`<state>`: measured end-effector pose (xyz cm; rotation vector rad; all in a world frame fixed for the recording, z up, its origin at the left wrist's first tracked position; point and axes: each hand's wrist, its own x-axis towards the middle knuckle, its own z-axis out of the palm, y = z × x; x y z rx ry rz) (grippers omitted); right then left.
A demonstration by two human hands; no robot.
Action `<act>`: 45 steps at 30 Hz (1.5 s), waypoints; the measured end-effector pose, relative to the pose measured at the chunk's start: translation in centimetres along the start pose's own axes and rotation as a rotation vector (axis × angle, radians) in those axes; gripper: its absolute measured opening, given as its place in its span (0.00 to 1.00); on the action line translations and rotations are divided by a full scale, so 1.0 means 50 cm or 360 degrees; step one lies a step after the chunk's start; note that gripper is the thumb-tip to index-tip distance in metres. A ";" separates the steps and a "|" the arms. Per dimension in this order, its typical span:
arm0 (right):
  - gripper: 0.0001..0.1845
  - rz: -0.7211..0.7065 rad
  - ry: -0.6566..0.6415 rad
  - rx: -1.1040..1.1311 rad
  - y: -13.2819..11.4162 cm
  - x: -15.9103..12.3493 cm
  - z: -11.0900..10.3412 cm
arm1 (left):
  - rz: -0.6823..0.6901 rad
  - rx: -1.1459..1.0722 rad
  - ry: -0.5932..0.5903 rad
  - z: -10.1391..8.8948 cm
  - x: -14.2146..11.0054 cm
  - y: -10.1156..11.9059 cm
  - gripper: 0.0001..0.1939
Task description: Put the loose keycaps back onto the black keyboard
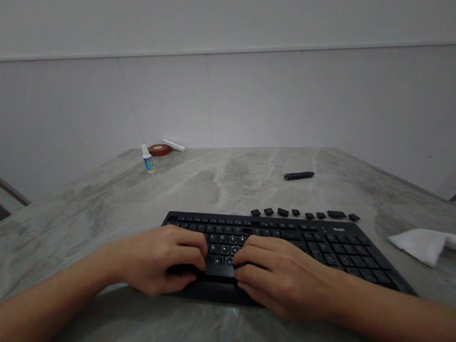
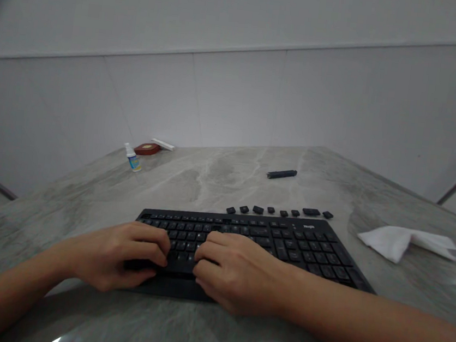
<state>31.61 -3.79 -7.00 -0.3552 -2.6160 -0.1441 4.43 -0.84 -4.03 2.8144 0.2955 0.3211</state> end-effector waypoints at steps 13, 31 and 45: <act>0.12 -0.0004 -0.0060 0.0100 0.000 -0.005 -0.004 | -0.0008 -0.0112 -0.0045 -0.005 -0.002 0.004 0.07; 0.10 0.0122 -0.0311 0.0329 -0.012 0.007 -0.016 | -0.0031 -0.0167 -0.0084 -0.012 0.009 -0.010 0.11; 0.08 0.0048 -0.0251 0.0173 -0.014 0.006 -0.007 | 0.0118 0.0035 0.0100 0.016 0.015 -0.010 0.05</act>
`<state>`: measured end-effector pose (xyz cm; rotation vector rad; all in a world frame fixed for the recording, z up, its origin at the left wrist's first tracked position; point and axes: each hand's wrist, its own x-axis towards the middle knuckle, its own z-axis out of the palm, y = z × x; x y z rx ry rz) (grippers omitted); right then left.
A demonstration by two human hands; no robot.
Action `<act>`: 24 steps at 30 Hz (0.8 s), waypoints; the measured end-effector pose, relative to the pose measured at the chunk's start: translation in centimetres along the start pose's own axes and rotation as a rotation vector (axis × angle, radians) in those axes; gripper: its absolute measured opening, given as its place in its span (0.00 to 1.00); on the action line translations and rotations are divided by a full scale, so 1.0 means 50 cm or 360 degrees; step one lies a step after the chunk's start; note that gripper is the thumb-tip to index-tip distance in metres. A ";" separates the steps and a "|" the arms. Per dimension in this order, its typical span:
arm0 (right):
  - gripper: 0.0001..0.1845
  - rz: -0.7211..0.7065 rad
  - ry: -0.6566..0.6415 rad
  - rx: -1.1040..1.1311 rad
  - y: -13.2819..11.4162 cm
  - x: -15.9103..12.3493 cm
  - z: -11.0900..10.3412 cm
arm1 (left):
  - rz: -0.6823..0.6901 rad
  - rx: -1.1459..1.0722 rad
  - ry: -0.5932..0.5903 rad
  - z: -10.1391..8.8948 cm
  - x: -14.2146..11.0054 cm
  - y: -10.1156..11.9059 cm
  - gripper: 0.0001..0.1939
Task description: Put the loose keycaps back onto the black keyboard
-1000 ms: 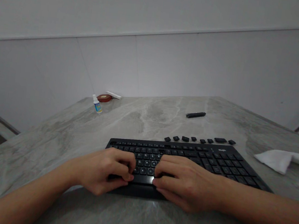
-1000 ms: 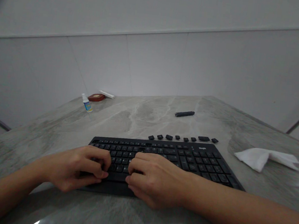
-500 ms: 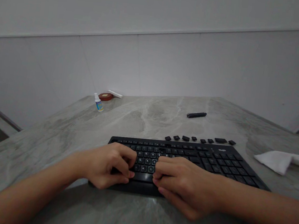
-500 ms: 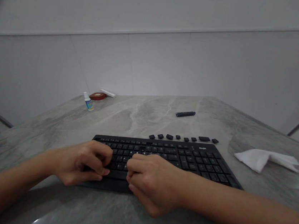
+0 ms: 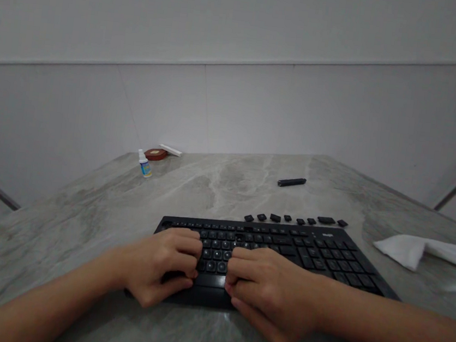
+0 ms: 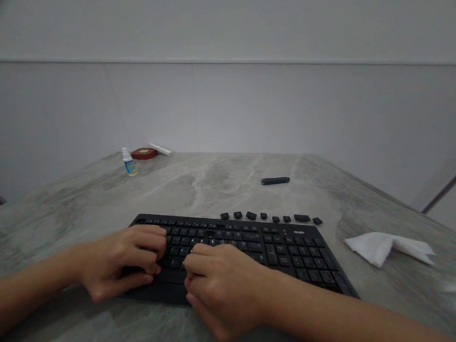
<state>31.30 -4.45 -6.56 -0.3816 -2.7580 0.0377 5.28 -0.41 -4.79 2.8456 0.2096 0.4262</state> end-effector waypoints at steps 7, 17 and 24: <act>0.16 0.0149 0.0328 -0.0107 0.063 -0.030 -0.032 | -0.0333 0.0195 -0.0178 0.019 0.001 0.002 0.38; 0.08 0.0635 0.0234 -0.0210 0.209 -0.089 -0.066 | -0.0724 0.0362 -0.0316 0.032 -0.001 -0.008 0.37; 0.07 0.0690 0.0131 -0.0167 0.211 -0.052 -0.047 | -0.0764 0.0443 -0.0219 0.043 -0.002 -0.014 0.37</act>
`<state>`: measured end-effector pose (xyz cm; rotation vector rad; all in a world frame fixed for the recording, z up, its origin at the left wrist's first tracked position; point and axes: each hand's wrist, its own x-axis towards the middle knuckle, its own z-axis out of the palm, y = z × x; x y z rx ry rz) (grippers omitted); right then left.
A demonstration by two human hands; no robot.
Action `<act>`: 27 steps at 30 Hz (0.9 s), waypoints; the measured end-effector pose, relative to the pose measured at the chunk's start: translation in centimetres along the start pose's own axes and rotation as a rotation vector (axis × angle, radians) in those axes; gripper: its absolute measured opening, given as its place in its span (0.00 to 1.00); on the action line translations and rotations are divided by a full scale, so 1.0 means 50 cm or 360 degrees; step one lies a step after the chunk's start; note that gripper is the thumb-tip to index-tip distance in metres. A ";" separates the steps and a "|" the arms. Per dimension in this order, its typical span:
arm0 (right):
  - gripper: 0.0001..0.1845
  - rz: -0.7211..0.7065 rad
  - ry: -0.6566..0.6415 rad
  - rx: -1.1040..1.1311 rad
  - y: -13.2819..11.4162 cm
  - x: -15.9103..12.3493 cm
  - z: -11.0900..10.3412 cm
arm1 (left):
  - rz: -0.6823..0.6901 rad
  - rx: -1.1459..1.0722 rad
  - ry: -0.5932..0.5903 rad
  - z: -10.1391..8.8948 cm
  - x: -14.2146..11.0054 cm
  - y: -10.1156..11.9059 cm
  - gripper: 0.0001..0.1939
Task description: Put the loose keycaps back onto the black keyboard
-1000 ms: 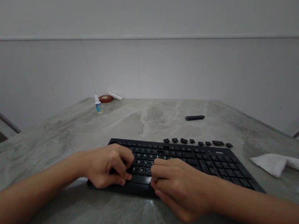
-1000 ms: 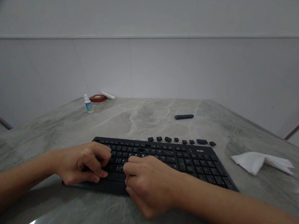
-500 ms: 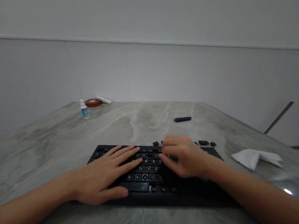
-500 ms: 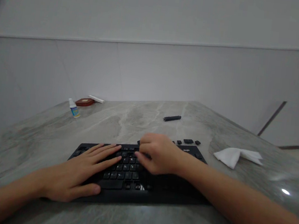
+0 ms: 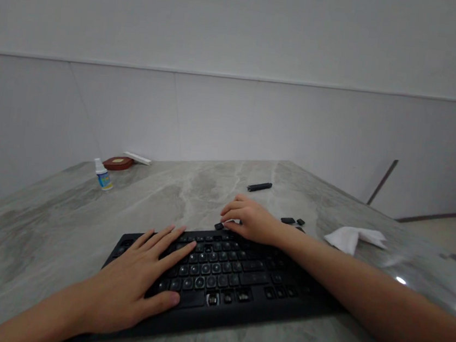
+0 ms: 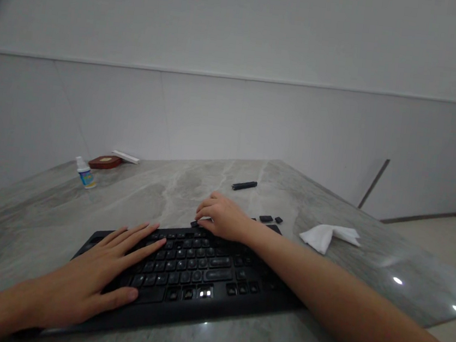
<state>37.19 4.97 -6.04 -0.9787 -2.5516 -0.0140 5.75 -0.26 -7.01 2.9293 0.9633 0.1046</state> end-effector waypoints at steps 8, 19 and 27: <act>0.07 -0.0005 -0.0321 0.0008 0.012 0.040 0.003 | -0.0109 -0.0069 -0.0058 -0.001 0.060 0.013 0.46; 0.05 0.0059 -0.0092 0.0041 -0.034 0.026 -0.021 | 0.0048 -0.0355 0.0607 0.026 0.117 0.023 0.20; 0.02 -0.0221 0.0118 0.0681 -0.162 -0.100 0.021 | 0.0192 -0.0127 0.0844 0.027 0.119 0.033 0.16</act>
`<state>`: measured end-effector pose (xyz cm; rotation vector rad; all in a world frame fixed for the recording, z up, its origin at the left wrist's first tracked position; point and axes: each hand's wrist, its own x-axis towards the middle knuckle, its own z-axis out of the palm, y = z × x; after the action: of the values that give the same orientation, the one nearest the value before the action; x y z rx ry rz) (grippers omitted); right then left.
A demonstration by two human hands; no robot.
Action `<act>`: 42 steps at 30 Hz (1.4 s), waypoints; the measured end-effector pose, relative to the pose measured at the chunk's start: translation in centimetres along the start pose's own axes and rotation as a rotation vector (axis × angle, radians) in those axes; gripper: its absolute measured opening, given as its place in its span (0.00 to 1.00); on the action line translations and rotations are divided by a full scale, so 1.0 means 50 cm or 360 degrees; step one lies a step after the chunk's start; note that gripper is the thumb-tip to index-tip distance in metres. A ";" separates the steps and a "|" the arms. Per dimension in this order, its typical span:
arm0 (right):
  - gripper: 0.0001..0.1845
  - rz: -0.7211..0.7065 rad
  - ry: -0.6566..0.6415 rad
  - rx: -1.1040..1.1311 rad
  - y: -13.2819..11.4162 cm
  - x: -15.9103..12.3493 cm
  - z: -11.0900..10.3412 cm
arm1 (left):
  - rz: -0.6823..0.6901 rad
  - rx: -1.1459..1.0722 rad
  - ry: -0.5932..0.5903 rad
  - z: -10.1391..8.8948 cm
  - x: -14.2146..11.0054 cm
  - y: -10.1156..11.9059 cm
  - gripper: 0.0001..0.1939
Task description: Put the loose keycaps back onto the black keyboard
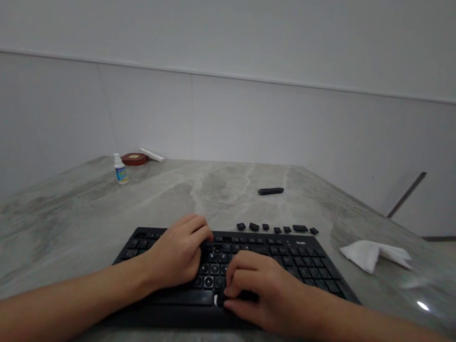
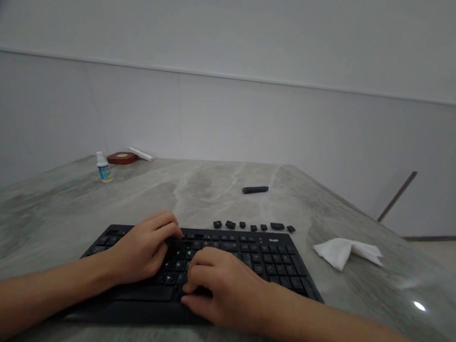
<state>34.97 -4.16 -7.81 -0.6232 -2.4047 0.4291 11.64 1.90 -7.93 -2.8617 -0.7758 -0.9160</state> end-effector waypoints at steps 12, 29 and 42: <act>0.03 0.0025 -0.0043 0.0053 -0.009 0.003 0.008 | 0.1062 -0.0534 -0.0040 -0.023 0.008 0.015 0.23; 0.03 -0.0010 0.0067 0.0138 -0.006 0.002 0.014 | 0.1092 -0.0657 0.0004 -0.018 0.018 0.017 0.19; 0.11 0.0030 -0.0028 0.0044 -0.016 0.004 0.002 | 0.1087 -0.0604 -0.0042 -0.015 0.013 0.011 0.17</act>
<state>34.49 -4.73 -7.42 -0.6325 -2.4074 0.4770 11.96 1.59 -6.89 -3.0769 0.4248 -0.9814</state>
